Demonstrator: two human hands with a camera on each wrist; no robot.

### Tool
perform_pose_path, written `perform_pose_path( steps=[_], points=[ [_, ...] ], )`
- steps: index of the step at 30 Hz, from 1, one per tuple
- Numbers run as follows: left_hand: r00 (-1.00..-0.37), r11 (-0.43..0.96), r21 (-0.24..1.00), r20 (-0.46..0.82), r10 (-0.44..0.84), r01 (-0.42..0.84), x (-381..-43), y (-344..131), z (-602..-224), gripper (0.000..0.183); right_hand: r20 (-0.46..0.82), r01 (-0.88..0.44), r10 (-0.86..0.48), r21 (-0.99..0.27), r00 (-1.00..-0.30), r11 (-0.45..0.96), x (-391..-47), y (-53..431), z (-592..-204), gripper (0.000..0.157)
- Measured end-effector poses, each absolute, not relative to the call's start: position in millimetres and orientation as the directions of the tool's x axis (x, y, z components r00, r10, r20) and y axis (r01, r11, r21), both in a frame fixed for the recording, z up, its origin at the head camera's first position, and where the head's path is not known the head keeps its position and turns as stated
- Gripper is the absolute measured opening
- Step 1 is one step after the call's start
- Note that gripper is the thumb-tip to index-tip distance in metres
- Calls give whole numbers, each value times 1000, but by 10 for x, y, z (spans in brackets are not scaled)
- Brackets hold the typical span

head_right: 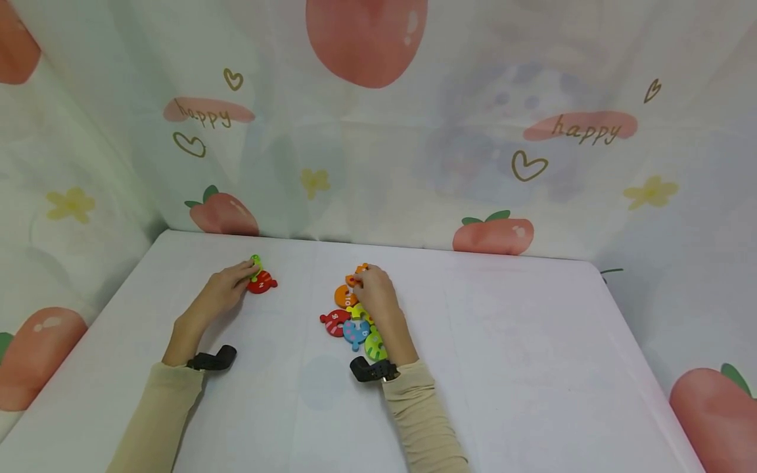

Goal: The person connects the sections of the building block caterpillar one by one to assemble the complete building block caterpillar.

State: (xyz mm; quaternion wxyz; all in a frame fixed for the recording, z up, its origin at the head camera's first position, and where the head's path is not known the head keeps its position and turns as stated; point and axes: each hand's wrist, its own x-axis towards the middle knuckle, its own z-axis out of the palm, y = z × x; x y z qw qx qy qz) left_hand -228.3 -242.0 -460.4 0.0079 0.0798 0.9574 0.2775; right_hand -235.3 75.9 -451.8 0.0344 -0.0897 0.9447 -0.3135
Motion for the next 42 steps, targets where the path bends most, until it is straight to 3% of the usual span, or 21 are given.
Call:
perform_pose_path(
  steps=[15,26,33,37,42],
  points=[
    [-984,799,574,110,140,178,-2294,-2435,-4622,34,56,-187,-188,-548,-981,815,-2346,745,-4537,25],
    [-991,798,589,62,115,129,-2292,-2431,-4630,34,52,-164,-164,-570,-985,805,-2349,739,-4573,26],
    [-993,790,604,36,110,109,-2289,-2438,-4649,36,57,-137,-130,-620,-990,773,-2355,743,-4602,44],
    [-993,788,605,39,113,113,-2288,-2440,-4650,35,87,-188,-173,-645,-981,741,-2352,723,-4608,52],
    [-994,785,610,29,110,105,-2289,-2433,-4640,36,211,-301,-215,-631,-953,715,-2350,678,-4597,45]
  ],
)
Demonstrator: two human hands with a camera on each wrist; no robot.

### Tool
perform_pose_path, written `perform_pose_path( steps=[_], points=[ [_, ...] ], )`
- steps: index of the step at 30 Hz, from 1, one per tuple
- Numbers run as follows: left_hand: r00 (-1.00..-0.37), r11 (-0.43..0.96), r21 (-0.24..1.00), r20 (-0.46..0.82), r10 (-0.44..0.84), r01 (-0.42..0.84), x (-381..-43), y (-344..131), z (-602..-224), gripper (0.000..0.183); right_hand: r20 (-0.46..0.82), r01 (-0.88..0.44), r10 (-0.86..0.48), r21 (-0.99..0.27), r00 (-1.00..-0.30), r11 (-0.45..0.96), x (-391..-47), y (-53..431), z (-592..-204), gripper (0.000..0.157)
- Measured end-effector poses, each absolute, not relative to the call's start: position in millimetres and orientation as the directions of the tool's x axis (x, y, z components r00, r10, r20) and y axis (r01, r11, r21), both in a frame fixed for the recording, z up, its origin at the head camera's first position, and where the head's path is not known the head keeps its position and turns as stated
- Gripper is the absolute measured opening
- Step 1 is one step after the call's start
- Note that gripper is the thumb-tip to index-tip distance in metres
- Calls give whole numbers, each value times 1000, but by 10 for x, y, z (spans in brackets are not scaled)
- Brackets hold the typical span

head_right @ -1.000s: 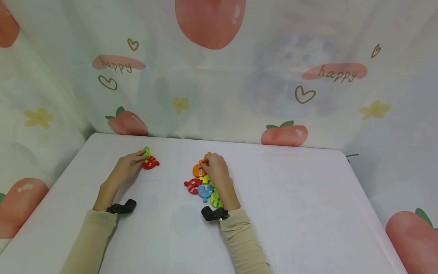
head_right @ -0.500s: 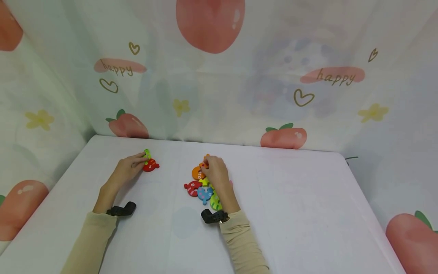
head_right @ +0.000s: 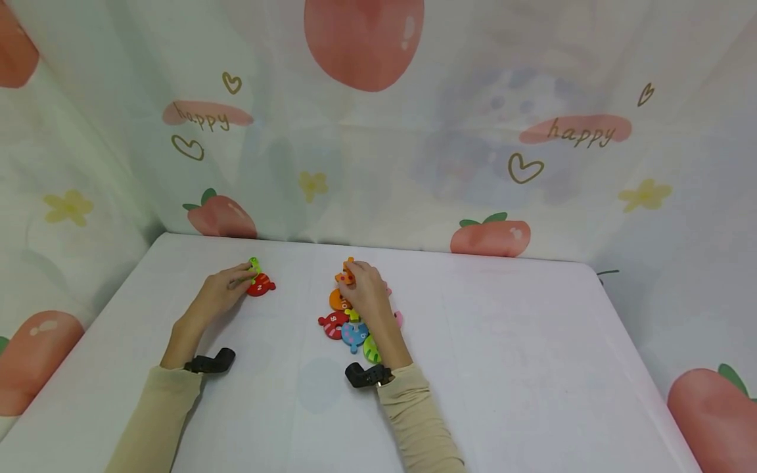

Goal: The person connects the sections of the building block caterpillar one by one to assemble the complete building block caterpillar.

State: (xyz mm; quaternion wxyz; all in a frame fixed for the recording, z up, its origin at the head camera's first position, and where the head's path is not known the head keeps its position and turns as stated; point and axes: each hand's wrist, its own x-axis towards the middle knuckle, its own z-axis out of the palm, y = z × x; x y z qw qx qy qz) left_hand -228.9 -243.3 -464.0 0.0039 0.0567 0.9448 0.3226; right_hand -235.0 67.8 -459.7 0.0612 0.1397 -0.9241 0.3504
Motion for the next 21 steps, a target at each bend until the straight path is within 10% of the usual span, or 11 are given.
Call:
perform_pose_path(
  steps=[21],
  points=[
    [-991,810,573,41,127,127,-2298,-2405,-4596,35,195,-503,-494,-592,-847,629,-2235,-89,-4500,43]
  ],
)
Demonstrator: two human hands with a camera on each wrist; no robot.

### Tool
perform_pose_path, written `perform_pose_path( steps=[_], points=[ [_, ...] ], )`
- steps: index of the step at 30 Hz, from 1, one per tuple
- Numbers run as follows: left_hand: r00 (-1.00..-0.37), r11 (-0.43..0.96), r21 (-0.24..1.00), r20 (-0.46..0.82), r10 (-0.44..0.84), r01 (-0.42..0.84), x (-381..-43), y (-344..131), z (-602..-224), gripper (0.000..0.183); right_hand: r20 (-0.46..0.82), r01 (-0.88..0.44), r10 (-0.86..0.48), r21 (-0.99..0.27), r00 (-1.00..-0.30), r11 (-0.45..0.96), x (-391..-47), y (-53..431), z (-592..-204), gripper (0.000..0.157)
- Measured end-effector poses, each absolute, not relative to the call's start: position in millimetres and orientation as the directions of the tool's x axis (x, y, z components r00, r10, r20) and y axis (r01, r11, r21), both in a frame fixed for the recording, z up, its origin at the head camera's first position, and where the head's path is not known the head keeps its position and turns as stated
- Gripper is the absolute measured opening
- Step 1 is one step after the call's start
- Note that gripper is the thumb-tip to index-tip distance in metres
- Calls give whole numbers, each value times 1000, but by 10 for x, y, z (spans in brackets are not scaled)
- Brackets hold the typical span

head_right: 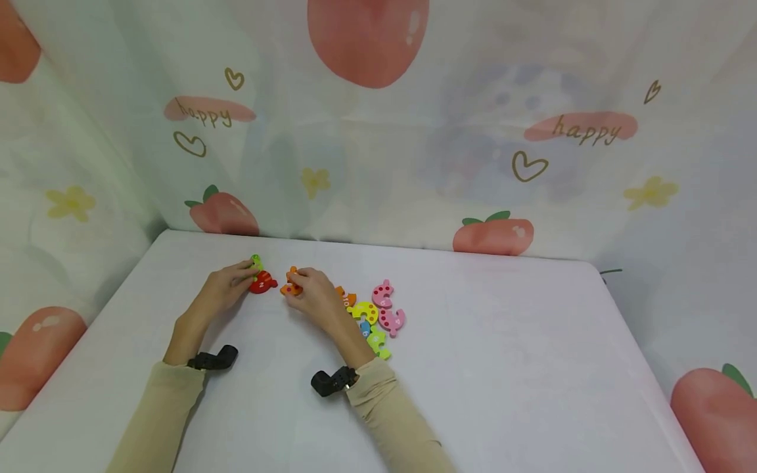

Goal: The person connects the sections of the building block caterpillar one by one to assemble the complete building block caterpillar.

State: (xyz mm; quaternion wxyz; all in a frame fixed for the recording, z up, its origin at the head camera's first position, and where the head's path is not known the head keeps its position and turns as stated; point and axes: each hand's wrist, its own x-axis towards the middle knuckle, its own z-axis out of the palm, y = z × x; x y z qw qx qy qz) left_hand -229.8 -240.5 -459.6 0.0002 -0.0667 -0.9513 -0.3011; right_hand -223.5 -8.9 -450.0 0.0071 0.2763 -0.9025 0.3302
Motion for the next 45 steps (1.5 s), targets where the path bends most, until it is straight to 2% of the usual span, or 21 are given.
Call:
perform_pose_path(
  steps=[6,10,19,26,45],
  points=[
    [-987,811,563,64,147,157,-2317,-2417,-4610,34,216,-542,-513,-525,-831,656,-2377,-339,-4525,41],
    [-983,800,571,82,164,182,-2347,-2416,-4612,34,185,-514,-497,-515,-848,685,-2434,-429,-4570,42],
    [-981,801,566,93,172,194,-2353,-2414,-4611,33,135,-486,-485,-479,-864,731,-2448,-500,-4600,44],
    [-980,807,557,97,173,197,-2341,-2415,-4599,33,145,-504,-494,-431,-857,748,-2430,-540,-4587,43],
    [-986,815,556,77,145,163,-2294,-2417,-4593,33,176,-531,-509,-430,-843,730,-2408,-549,-4611,41]
  ],
)
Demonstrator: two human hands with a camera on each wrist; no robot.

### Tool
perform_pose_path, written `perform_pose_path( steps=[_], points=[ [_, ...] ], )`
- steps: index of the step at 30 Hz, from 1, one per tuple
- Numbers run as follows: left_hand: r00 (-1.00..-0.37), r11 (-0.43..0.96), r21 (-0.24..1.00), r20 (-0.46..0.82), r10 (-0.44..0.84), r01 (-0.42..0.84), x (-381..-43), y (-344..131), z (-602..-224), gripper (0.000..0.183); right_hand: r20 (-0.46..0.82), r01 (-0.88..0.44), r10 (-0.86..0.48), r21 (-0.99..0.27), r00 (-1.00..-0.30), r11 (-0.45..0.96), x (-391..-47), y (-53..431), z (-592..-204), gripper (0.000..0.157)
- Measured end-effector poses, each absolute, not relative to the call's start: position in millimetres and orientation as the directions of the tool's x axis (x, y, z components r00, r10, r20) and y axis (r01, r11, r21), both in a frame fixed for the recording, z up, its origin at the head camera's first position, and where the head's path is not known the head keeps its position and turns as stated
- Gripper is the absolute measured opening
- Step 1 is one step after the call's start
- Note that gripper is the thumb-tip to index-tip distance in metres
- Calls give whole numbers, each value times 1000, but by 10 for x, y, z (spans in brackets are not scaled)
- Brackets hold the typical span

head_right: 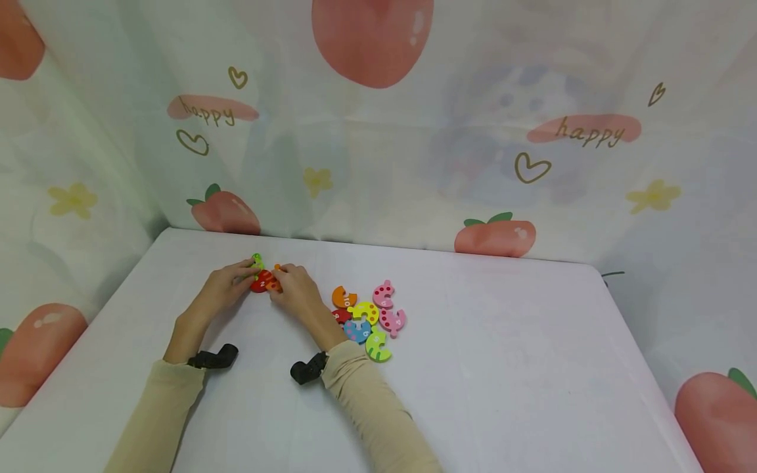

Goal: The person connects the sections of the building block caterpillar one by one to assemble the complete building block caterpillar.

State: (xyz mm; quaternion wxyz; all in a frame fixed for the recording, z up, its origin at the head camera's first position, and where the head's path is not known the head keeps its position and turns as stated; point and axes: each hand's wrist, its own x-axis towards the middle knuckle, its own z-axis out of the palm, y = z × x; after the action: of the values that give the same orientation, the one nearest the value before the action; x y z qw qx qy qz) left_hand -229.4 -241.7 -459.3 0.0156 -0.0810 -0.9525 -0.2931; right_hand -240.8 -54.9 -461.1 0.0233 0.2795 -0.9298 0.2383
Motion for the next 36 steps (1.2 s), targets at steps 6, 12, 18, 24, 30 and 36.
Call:
perform_pose_path(
  steps=[6,12,18,24,30,36],
  points=[
    [-985,822,544,87,148,171,-2296,-2418,-4590,32,156,-515,-505,-458,-849,725,-2450,-548,-4661,42],
    [-987,820,550,69,146,160,-2281,-2413,-4571,33,153,-509,-503,-478,-851,716,-2470,-551,-4711,41],
    [-987,819,553,64,145,156,-2270,-2413,-4564,34,168,-511,-504,-517,-847,687,-2472,-544,-4733,40],
    [-987,810,565,59,149,156,-2263,-2401,-4570,34,138,-469,-486,-580,-863,666,-2466,-537,-4733,39],
    [-989,816,559,49,142,145,-2271,-2400,-4578,34,121,-403,-432,-641,-894,653,-2442,-552,-4726,38],
    [-990,815,563,44,137,137,-2277,-2405,-4575,35,119,-364,-398,-691,-910,625,-2422,-573,-4755,39]
  ],
)
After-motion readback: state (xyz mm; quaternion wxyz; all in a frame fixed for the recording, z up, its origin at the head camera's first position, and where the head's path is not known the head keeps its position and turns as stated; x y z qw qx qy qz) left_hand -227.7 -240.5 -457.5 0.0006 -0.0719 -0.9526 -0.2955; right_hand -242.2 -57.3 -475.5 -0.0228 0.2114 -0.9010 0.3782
